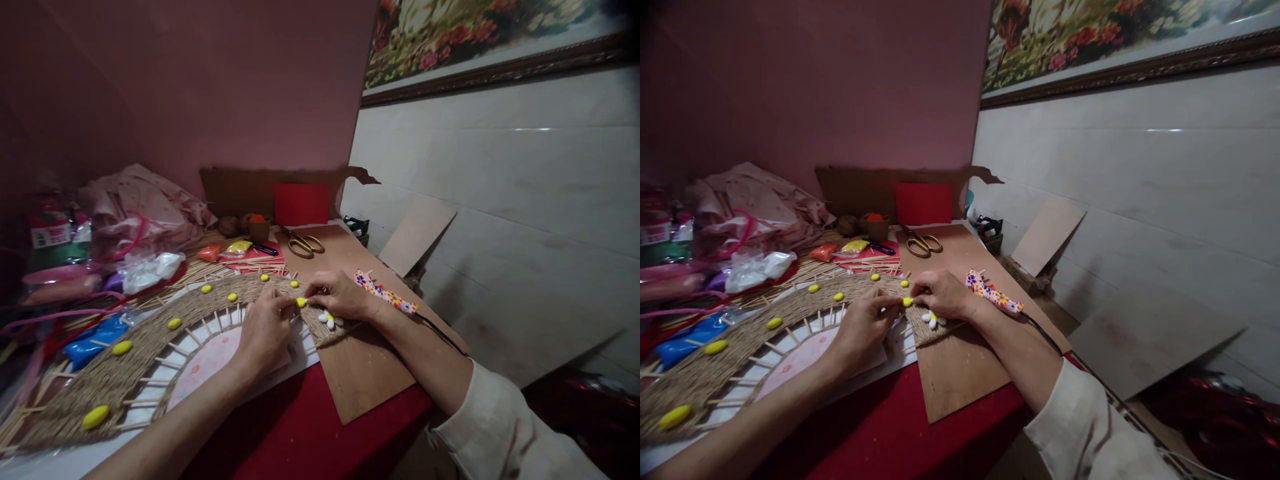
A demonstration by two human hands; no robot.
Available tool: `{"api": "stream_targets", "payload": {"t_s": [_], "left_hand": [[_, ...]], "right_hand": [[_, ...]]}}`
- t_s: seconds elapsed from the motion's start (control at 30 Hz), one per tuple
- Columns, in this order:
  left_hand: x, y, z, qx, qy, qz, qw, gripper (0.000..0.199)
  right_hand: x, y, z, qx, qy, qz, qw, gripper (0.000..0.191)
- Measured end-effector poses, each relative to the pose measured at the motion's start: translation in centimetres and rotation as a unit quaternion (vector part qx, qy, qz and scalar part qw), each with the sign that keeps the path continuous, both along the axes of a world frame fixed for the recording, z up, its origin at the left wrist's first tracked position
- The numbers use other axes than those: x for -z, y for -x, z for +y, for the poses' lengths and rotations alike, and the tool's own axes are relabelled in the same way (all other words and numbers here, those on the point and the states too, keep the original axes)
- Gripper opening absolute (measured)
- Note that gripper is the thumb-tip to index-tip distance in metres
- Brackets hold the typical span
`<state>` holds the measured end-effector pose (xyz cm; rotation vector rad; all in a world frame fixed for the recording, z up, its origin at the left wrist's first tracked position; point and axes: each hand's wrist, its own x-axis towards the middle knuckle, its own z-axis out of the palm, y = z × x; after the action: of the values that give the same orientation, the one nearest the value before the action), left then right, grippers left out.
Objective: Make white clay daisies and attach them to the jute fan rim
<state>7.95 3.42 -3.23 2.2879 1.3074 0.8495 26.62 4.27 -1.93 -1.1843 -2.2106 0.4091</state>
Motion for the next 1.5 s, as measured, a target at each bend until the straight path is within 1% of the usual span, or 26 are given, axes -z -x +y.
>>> {"api": "stream_targets", "payload": {"t_s": [0.1, 0.17, 0.37, 0.5, 0.67, 0.8, 0.9, 1.0, 1.2, 1.33, 1.4, 1.5], "left_hand": [[0.05, 0.03, -0.02, 0.0, -0.001, -0.004, 1.0, 0.026], [0.15, 0.05, 0.03, -0.001, 0.0, -0.006, 1.0, 0.027], [0.53, 0.06, 0.19, -0.003, -0.016, -0.012, 1.0, 0.027], [0.61, 0.08, 0.25, 0.007, -0.022, -0.013, 1.0, 0.028], [0.44, 0.1, 0.22, 0.012, -0.01, -0.004, 1.0, 0.027], [0.48, 0.09, 0.1, 0.0, -0.007, -0.034, 0.999, 0.026], [0.6, 0.08, 0.02, -0.007, -0.006, -0.05, 0.999, 0.03], [0.67, 0.05, -0.03, -0.002, -0.001, -0.037, 0.999, 0.03], [0.55, -0.01, -0.07, 0.002, -0.001, -0.023, 1.0, 0.03], [0.47, 0.0, -0.11, 0.007, -0.002, -0.02, 1.0, 0.029], [0.49, 0.02, -0.11, 0.009, -0.004, -0.017, 1.0, 0.029], [0.52, 0.05, -0.1, 0.007, -0.002, -0.016, 1.0, 0.03]], "right_hand": [[-0.34, -0.16, -0.14, 0.006, 0.027, -0.004, 1.0, 0.013], [-0.55, -0.35, -0.16, 0.012, 0.027, -0.011, 1.0, 0.017], [-0.45, -0.61, 0.09, 0.001, 0.003, -0.041, 0.999, 0.004], [-0.31, -0.31, 0.04, 0.009, -0.003, -0.044, 0.999, 0.005], [-0.41, -0.28, -0.12, 0.008, 0.007, -0.048, 0.999, 0.005], [-0.57, -0.67, -0.12, 0.013, 0.024, -0.037, 0.999, 0.014], [-0.61, -0.84, -0.03, -0.003, 0.016, -0.032, 0.999, 0.008], [-0.52, -0.77, 0.04, -0.01, 0.003, -0.037, 0.999, 0.004], [-0.24, -0.33, -0.07, 0.007, -0.018, -0.047, 0.999, 0.005], [-0.26, -0.23, -0.15, 0.007, -0.019, -0.055, 0.998, 0.003], [-0.35, -0.3, -0.18, 0.005, -0.014, -0.057, 0.998, 0.004], [-0.49, -0.45, -0.24, 0.008, -0.012, -0.057, 0.998, 0.011]]}}
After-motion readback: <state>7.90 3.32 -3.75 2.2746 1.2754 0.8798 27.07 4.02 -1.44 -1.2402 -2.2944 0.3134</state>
